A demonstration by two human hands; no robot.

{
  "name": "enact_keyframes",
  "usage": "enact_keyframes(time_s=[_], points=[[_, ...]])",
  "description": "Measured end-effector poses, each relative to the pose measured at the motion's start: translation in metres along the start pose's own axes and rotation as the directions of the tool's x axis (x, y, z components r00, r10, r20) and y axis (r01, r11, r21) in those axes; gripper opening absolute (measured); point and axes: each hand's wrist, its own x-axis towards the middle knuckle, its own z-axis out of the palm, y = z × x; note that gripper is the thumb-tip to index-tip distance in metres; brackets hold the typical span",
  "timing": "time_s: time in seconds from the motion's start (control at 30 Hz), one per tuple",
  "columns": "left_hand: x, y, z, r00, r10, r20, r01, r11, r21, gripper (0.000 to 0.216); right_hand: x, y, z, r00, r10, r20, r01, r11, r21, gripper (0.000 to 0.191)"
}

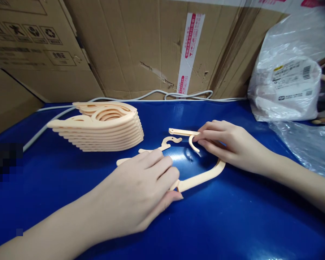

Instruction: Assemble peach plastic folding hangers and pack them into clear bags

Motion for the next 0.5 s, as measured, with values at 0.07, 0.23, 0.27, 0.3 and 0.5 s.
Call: enact_keyframes(time_s=[0.07,0.23,0.27,0.3,0.5], points=[[0.001,0.005,-0.002,0.999,-0.014,0.031,0.016,0.999,-0.052,0.023,-0.001,0.001,-0.001,1.0,-0.007,-0.005,0.007,0.999,-0.036,0.028],[0.0,0.011,-0.002,0.999,0.021,0.033,-0.018,0.996,-0.092,0.019,-0.002,0.006,-0.001,1.0,-0.015,0.028,0.018,0.992,-0.124,0.03],[-0.001,0.01,-0.001,0.999,0.036,0.013,-0.035,0.996,-0.08,0.019,-0.001,0.007,-0.001,0.999,-0.013,0.031,0.017,0.991,-0.133,0.03],[-0.002,0.009,0.0,0.999,0.044,-0.005,-0.044,0.997,-0.061,0.019,-0.001,0.008,-0.001,0.999,-0.012,0.034,0.016,0.99,-0.138,0.031],[-0.005,-0.001,0.011,1.0,-0.012,-0.011,0.012,1.0,0.027,0.035,-0.001,0.011,-0.001,0.999,0.028,0.025,-0.024,0.988,-0.152,0.029]])
